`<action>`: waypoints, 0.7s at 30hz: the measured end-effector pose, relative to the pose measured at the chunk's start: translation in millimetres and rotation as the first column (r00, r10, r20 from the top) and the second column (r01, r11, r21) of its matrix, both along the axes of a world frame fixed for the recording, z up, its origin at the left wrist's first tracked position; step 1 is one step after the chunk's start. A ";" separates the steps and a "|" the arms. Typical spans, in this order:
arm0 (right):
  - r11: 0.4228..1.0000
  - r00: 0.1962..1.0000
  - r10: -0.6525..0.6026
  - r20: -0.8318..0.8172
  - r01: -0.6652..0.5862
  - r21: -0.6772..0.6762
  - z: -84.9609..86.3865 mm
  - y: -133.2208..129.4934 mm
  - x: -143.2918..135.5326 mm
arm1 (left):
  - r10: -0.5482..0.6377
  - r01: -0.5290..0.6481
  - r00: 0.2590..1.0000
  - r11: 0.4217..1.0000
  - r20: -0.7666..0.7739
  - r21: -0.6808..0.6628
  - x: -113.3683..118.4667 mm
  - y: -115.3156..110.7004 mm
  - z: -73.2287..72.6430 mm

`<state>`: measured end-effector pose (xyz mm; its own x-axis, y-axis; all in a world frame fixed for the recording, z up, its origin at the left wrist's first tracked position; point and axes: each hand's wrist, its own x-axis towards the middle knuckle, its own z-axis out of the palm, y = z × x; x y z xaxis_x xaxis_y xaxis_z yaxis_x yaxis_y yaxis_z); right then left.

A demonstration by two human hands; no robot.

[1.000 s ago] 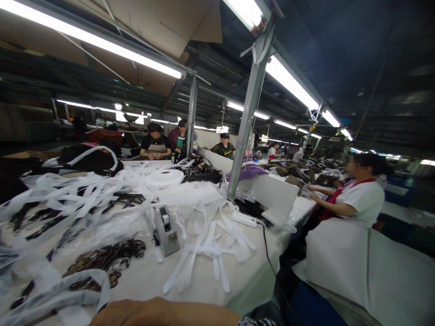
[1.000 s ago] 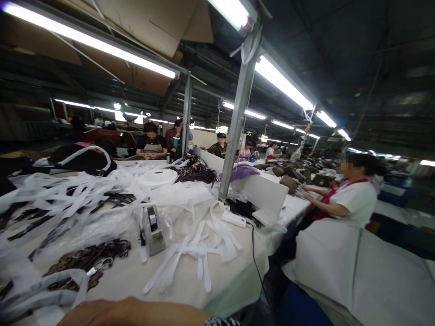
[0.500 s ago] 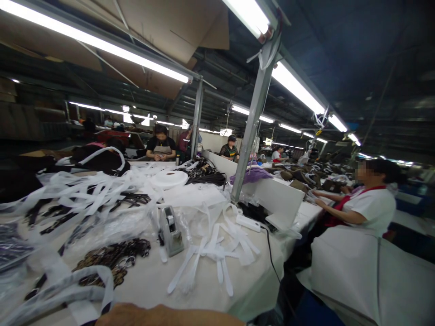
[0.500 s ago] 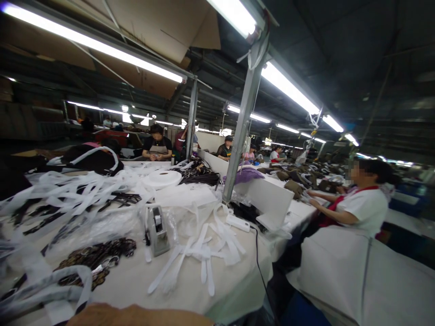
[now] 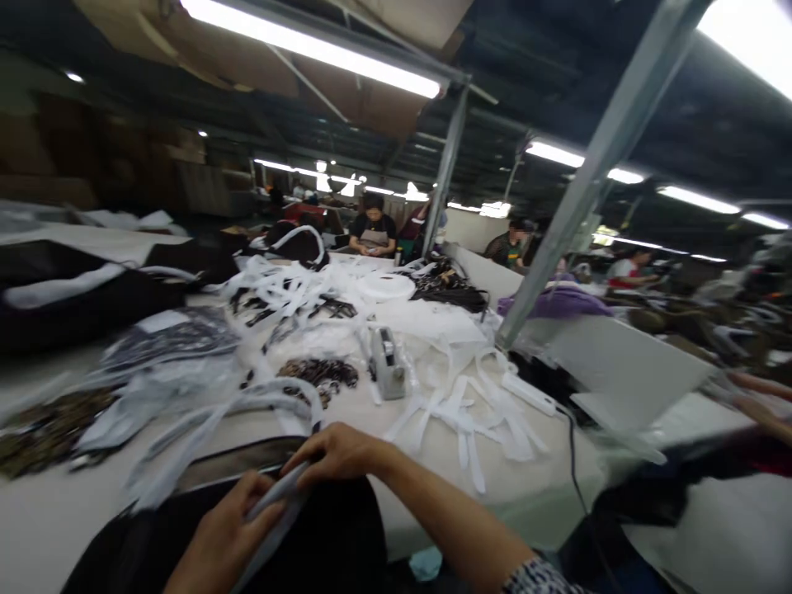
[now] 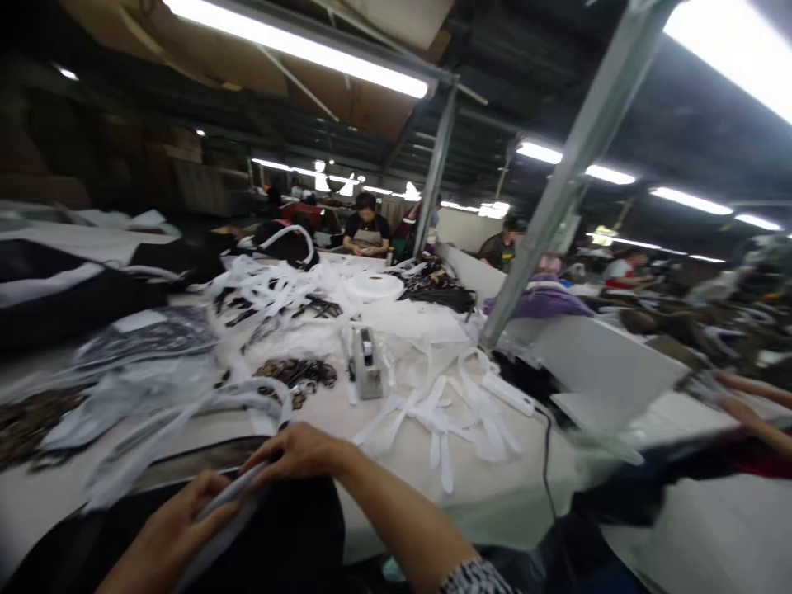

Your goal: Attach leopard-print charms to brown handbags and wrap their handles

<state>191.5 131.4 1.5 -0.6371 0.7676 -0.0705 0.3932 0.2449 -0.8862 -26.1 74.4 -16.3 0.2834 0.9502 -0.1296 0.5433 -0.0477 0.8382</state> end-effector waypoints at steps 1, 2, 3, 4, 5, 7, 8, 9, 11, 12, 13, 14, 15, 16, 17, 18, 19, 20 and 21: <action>0.999 0.999 0.012 -0.031 -0.013 -0.032 2.7 0.3 1.4 | 0.000 0.001 0.999 1.000 0.034 -0.020 -1.7 -1.9 0.5; 0.997 0.999 0.000 -0.050 -0.003 -0.073 4.8 1.5 2.0 | 0.017 -0.015 0.998 0.999 0.065 -0.040 -2.0 -2.5 1.2; 0.994 0.998 -0.031 -0.060 0.024 -0.108 6.0 3.0 1.8 | 0.040 -0.034 0.995 0.997 0.096 -0.063 -1.3 -2.3 1.8; 0.992 0.997 -0.029 -0.074 0.020 -0.127 6.7 4.5 0.9 | 0.059 -0.050 0.990 0.996 0.130 -0.075 -0.1 -1.7 2.0; 0.989 0.996 -0.034 -0.085 0.022 -0.143 7.0 5.5 -0.1 | 0.089 -0.073 0.981 0.992 0.171 -0.099 1.2 -1.1 1.8; 0.985 0.991 -0.069 -0.113 0.050 -0.164 7.9 6.2 -1.2 | 0.134 -0.100 0.962 0.984 0.237 -0.150 3.5 -0.9 0.6; 0.981 0.985 -0.114 -0.131 0.090 -0.173 8.8 6.2 -0.1 | 0.151 -0.108 0.953 0.979 0.263 -0.172 4.1 -1.3 -0.2; 0.973 0.973 -0.176 -0.150 0.149 -0.179 10.3 6.3 2.6 | 0.162 -0.110 0.945 0.976 0.283 -0.188 4.3 -2.0 -0.9; 0.938 0.926 -0.329 -0.187 0.296 -0.182 14.6 6.9 14.3 | 0.176 -0.113 0.937 0.970 0.303 -0.213 3.8 -3.3 -1.9; 0.910 0.891 -0.407 -0.203 0.375 -0.180 17.1 7.5 23.6 | 0.182 -0.116 0.934 0.968 0.306 -0.222 3.3 -3.7 -2.1; 0.876 0.851 -0.479 -0.216 0.449 -0.175 19.7 8.1 35.1 | 0.187 -0.118 0.933 0.966 0.307 -0.229 2.8 -3.9 -2.2; 0.840 0.809 -0.543 -0.225 0.517 -0.167 22.2 8.9 48.8 | 0.189 -0.119 0.933 0.965 0.307 -0.232 2.4 -4.0 -2.1; 0.798 0.763 -0.603 -0.231 0.582 -0.158 24.4 9.7 64.1 | 0.188 -0.119 0.934 0.965 0.304 -0.232 2.2 -4.0 -1.7; 0.748 0.711 -0.662 -0.236 0.647 -0.148 26.2 10.7 80.8 | 0.189 -0.120 0.934 0.965 0.304 -0.231 2.2 -4.1 -1.1; 0.689 0.651 -0.720 -0.240 0.712 -0.136 27.4 11.9 98.2 | 0.188 -0.118 0.933 0.966 0.307 -0.231 2.5 -4.3 -0.2; 0.624 0.586 -0.773 -0.244 0.773 -0.119 28.0 13.4 115.7 | 0.193 -0.122 0.930 0.965 0.313 -0.231 3.0 -4.5 0.8; 0.551 0.515 -0.820 -0.250 0.829 -0.098 28.0 15.2 132.6 | 0.203 -0.130 0.925 0.963 0.320 -0.235 3.5 -4.8 1.9; 0.474 0.443 -0.859 -0.256 0.877 -0.073 27.4 17.2 148.4 | 0.215 -0.138 0.920 0.961 0.328 -0.242 4.1 -5.0 2.9; 0.399 0.375 -0.890 -0.259 0.916 -0.047 26.2 19.5 162.6 | 0.223 -0.143 0.915 0.958 0.336 -0.248 4.6 -5.1 3.6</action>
<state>354.1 150.9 27.7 0.4537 0.8891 0.0613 0.2433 -0.0574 -0.9683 -21.5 69.4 -12.7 0.1723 0.9507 -0.2578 0.1873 0.2254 0.9561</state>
